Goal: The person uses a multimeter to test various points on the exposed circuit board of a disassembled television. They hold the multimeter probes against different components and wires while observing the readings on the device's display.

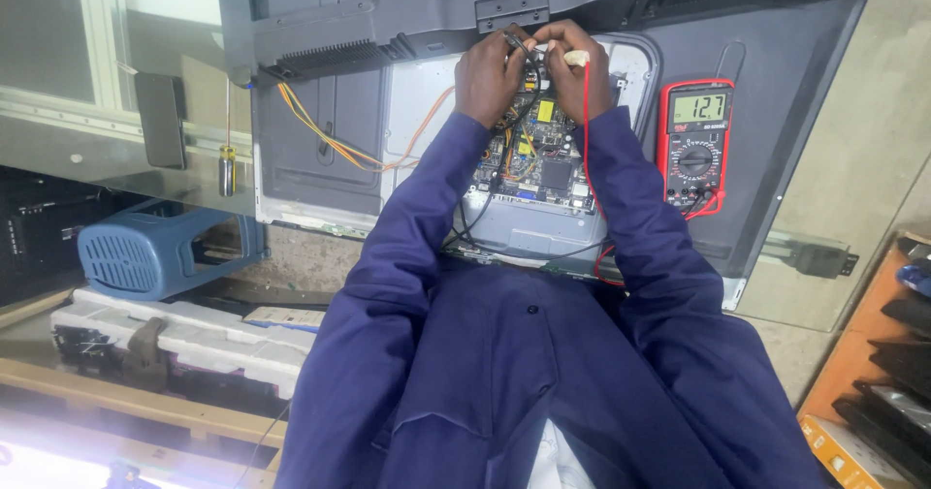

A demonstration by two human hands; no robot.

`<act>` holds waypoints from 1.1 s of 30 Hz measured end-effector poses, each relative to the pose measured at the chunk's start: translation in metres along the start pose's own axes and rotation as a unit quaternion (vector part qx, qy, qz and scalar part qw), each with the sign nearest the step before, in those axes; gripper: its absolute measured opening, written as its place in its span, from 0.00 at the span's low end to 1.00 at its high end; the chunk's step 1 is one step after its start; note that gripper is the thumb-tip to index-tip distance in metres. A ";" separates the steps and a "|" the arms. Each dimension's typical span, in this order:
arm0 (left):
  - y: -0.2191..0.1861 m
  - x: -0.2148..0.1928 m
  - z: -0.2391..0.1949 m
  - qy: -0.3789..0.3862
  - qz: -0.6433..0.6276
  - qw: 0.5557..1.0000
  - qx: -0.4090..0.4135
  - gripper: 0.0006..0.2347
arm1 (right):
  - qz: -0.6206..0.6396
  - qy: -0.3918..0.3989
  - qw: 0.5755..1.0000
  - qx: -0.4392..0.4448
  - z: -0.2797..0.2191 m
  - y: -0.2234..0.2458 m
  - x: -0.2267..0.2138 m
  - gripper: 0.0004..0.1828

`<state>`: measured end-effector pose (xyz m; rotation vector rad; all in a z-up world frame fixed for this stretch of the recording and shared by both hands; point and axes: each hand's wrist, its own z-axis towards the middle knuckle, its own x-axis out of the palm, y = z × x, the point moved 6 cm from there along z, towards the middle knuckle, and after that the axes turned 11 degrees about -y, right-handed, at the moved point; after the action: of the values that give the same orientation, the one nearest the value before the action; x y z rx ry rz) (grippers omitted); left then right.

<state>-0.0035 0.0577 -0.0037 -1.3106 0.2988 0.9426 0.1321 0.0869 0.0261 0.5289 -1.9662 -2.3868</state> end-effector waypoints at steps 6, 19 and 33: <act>0.006 0.005 -0.004 -0.007 0.036 0.999 -0.004 0.13 | -0.033 0.000 0.999 0.018 -0.001 -0.006 0.005 0.04; 0.006 0.017 -0.001 0.038 0.062 0.997 -0.024 0.18 | -0.083 0.082 0.988 -0.096 0.002 -0.002 0.007 0.15; 0.033 -0.041 -0.009 0.038 0.009 0.996 -0.078 0.17 | -0.049 0.072 0.996 -0.036 0.004 -0.006 0.005 0.25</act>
<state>-0.0498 0.0315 -0.0016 -1.4913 0.3010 0.9483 0.1281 0.0912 0.0194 0.7868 -1.8300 -2.3872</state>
